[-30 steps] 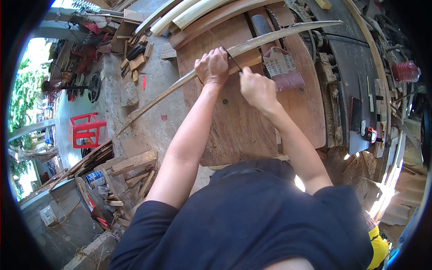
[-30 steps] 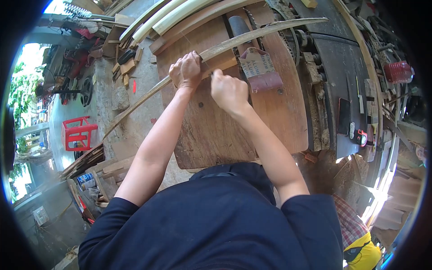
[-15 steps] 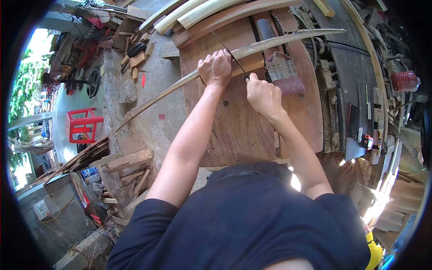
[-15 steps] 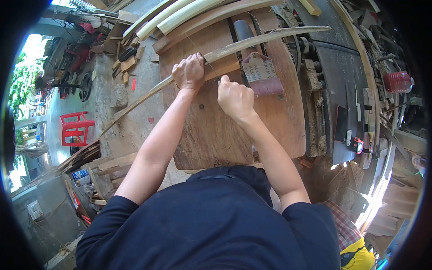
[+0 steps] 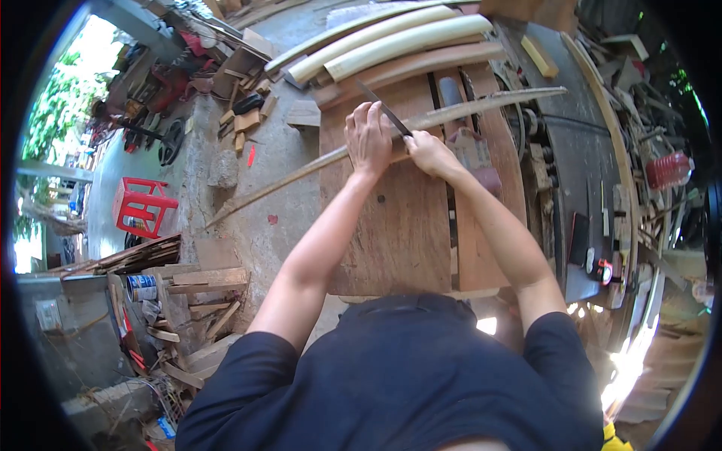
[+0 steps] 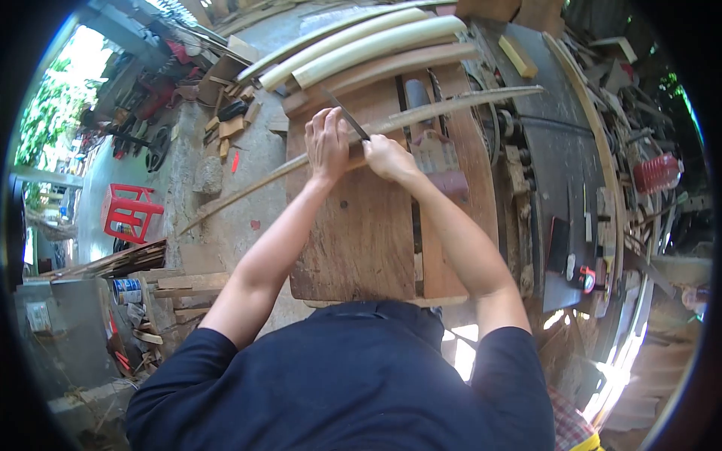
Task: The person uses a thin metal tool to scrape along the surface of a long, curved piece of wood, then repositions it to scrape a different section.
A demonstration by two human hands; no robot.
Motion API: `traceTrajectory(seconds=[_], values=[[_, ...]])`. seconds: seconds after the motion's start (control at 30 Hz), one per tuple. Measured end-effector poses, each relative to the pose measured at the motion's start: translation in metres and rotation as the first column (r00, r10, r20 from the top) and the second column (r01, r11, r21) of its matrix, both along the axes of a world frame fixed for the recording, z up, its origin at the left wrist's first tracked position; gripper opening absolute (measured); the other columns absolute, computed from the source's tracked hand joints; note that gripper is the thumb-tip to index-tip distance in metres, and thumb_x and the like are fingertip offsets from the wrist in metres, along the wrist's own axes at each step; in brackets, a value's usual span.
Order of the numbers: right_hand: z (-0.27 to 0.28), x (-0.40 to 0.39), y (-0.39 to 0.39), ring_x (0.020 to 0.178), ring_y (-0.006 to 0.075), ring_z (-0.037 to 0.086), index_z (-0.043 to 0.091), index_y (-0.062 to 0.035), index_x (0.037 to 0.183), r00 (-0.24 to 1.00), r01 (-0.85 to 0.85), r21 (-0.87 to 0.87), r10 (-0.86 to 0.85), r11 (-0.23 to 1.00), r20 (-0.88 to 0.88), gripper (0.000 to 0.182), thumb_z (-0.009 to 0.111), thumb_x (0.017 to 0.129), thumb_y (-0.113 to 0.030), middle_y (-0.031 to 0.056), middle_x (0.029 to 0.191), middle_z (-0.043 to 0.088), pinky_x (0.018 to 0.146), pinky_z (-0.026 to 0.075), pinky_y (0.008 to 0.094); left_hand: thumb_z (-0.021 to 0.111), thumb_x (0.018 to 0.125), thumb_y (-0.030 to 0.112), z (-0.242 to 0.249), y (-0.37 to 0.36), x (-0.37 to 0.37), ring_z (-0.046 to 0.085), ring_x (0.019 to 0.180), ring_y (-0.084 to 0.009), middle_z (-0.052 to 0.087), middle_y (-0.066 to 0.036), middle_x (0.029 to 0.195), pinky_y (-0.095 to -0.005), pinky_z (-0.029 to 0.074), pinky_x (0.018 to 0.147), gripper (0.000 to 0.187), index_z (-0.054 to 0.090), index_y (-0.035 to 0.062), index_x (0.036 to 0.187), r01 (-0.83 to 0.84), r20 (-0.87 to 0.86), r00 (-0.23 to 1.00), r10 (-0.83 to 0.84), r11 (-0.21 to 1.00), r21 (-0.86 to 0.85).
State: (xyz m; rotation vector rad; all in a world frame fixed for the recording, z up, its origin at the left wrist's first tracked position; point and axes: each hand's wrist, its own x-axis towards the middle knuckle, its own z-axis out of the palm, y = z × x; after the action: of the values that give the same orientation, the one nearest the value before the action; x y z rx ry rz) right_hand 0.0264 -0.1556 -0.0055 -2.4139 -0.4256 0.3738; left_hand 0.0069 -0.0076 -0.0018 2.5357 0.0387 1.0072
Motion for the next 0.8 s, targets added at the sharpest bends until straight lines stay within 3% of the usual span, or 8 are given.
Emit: traceTrajectory(seconds=[0.07, 0.13, 0.23, 0.3, 0.33, 0.5, 0.6, 0.8], values=[[0.039, -0.001, -0.014, 0.08, 0.0354, 0.064, 0.058, 0.0004, 0.099, 0.937, 0.088, 0.145, -0.033, 0.986, -0.348, 0.036, 0.042, 0.098, -0.031, 0.0238, 0.088, 0.065, 0.074, 0.048, 0.0484, 0.054, 0.093, 0.018, 0.04, -0.017, -0.036, 0.047, 0.116, -0.031, 0.053, -0.015, 0.12, -0.0428, 0.037, 0.096, 0.031, 0.055, 0.0069, 0.122, 0.098, 0.086, 0.992, -0.094, 0.994, -0.042], [0.009, 0.018, -0.036, 0.078, 0.0375, 0.062, 0.06, 0.0005, 0.093, 0.993, -0.12, 0.279, 0.109, 0.953, 0.055, 0.036, 0.041, 0.097, -0.029, 0.0245, 0.086, 0.064, 0.072, 0.046, 0.0462, 0.061, 0.089, 0.011, 0.087, -0.056, -0.086, 0.05, 0.107, -0.0269, 0.056, -0.012, 0.108, -0.0419, 0.039, 0.091, 0.02, 0.059, 0.0086, 0.109, 0.279, -0.006, 0.957, -0.291, 0.924, -0.262], [0.089, 0.0, -0.063, 0.062, 0.0213, 0.055, 0.054, 0.0001, 0.084, 0.942, 0.018, 0.213, 0.055, 0.977, -0.33, 0.03, 0.042, 0.096, -0.025, 0.0094, 0.062, 0.047, 0.062, 0.046, 0.0419, 0.065, 0.088, 0.015, 0.151, -0.11, -0.16, 0.062, 0.083, -0.0246, 0.064, -0.011, 0.088, -0.0355, 0.049, 0.075, 0.013, 0.066, 0.0044, 0.096, 0.619, 0.004, 0.325, -0.946, 0.21, -0.757], [0.044, 0.016, -0.104, 0.058, 0.0222, 0.053, 0.054, 0.0006, 0.085, 0.624, -0.538, -0.034, 0.426, 0.842, 0.655, 0.035, 0.041, 0.098, -0.029, 0.0099, 0.062, 0.047, 0.06, 0.044, 0.0428, 0.061, 0.09, 0.017, 0.201, -0.142, -0.204, 0.066, 0.077, -0.0227, 0.069, -0.012, 0.083, -0.0343, 0.051, 0.07, 0.017, 0.066, 0.001, 0.094, 0.392, 0.084, -0.165, -0.983, -0.144, -0.908], [0.089, 0.0, -0.112, 0.068, 0.0314, 0.053, 0.053, 0.0009, 0.088, 0.968, -0.201, 0.142, 0.218, 0.969, -0.121, 0.008, 0.057, 0.084, -0.004, 0.0143, 0.075, 0.051, 0.06, 0.042, 0.0393, 0.065, 0.088, 0.016, 0.205, -0.165, -0.229, 0.066, 0.076, -0.019, 0.069, -0.01, 0.082, -0.0329, 0.05, 0.067, 0.016, 0.066, 0.0, 0.09, 0.471, 0.259, -0.137, -0.956, -0.293, -0.832], [0.108, -0.019, -0.2, 0.065, 0.0283, 0.054, 0.05, 0.0001, 0.088, 0.781, -0.463, -0.136, 0.476, 0.876, 0.404, 0.008, 0.057, 0.083, 0.0, 0.0141, 0.076, 0.054, 0.056, 0.042, 0.0365, 0.059, 0.082, 0.014, 0.209, -0.243, -0.275, 0.067, 0.084, -0.0313, 0.069, -0.019, 0.084, -0.0396, 0.05, 0.076, 0.022, 0.067, -0.0066, 0.085, 0.148, 0.065, -0.007, -0.998, -0.065, -0.987], [0.181, -0.063, -0.191, 0.055, 0.0187, 0.045, 0.048, 0.0002, 0.079, 0.952, 0.046, 0.06, -0.025, 0.997, -0.306, 0.03, 0.043, 0.099, -0.021, 0.0089, 0.06, 0.044, 0.055, 0.037, 0.0346, 0.062, 0.079, 0.014, 0.2, -0.247, -0.269, 0.067, 0.076, -0.0308, 0.066, -0.018, 0.073, -0.042, 0.049, 0.071, 0.021, 0.064, -0.006, 0.076, 0.02, 0.222, -0.322, -0.92, -0.241, -0.97], [0.151, -0.071, -0.236, 0.036, 0.0089, 0.034, 0.047, -0.0068, 0.079, 0.992, -0.123, 0.118, 0.123, 0.985, 0.014, 0.034, 0.041, 0.103, -0.03, -0.0019, 0.052, 0.039, 0.035, 0.028, 0.0271, 0.059, 0.091, 0.007, 0.209, -0.225, -0.254, 0.057, 0.073, -0.0083, 0.068, -0.006, 0.079, -0.0274, 0.046, 0.067, 0.016, 0.069, -0.0049, 0.095, -0.186, 0.381, -0.495, -0.781, -0.333, -0.924]])
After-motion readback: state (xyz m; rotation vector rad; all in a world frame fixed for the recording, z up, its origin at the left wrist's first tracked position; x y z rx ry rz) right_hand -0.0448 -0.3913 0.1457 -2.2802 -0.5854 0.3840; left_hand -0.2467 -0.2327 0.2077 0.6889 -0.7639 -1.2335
